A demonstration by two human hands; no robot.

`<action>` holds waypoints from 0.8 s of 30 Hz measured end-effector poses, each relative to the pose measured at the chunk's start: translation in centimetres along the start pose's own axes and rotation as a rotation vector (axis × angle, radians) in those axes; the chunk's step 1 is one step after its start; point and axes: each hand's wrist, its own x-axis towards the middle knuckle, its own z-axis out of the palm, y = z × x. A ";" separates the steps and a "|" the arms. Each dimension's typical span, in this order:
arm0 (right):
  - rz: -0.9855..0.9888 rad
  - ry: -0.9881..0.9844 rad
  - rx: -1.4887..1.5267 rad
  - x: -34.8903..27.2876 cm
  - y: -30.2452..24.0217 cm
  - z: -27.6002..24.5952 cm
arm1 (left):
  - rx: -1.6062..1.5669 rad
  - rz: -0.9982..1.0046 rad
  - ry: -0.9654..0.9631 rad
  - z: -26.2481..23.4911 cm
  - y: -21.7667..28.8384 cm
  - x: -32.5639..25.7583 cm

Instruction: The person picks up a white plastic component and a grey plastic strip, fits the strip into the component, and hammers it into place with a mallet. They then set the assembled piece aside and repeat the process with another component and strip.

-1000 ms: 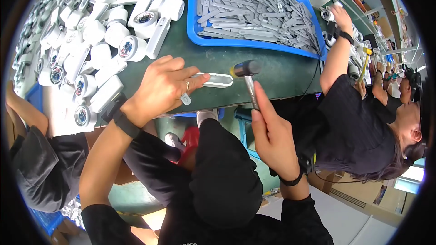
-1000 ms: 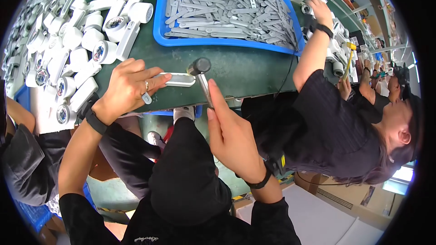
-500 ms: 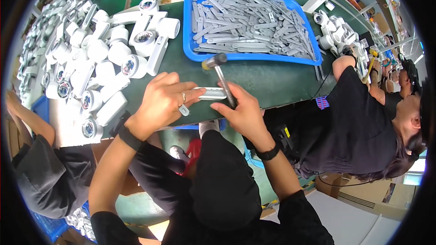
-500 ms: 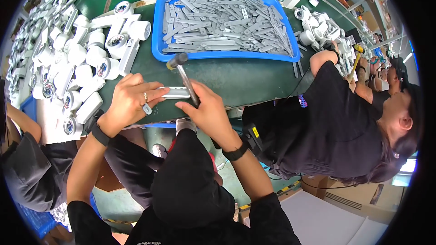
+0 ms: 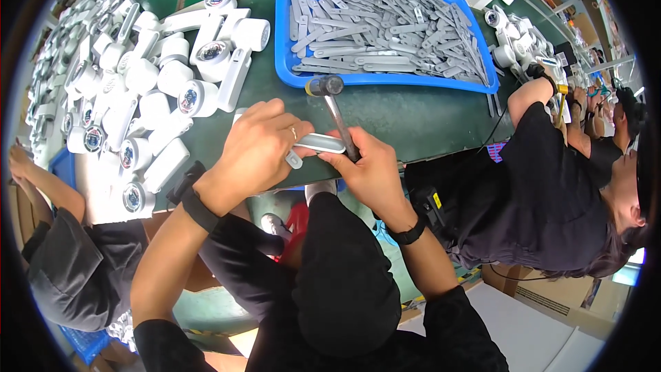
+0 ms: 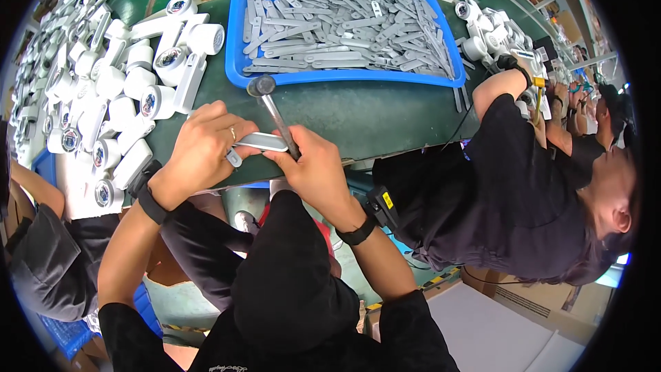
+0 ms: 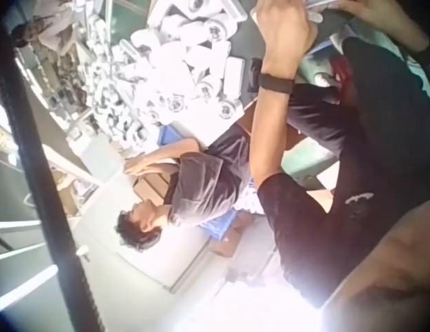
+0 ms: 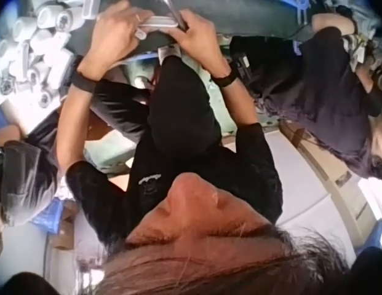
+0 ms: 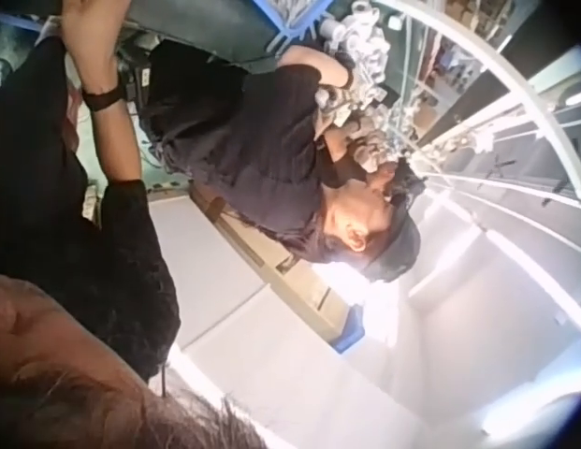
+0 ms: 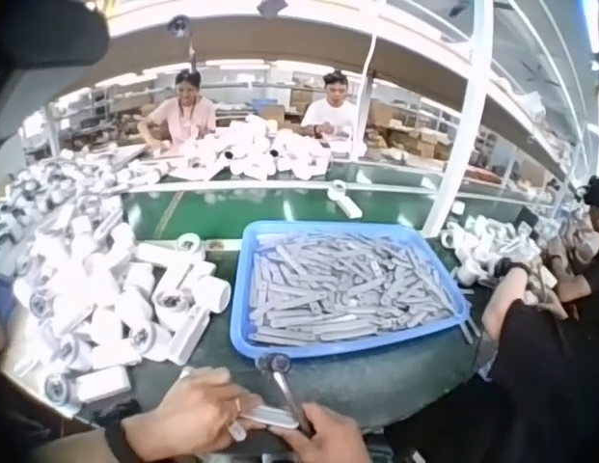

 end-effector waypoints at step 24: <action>-0.041 -0.163 -0.304 -6.1 -5.9 -5.3 | -0.061 -0.034 0.014 0.1 -0.4 0.0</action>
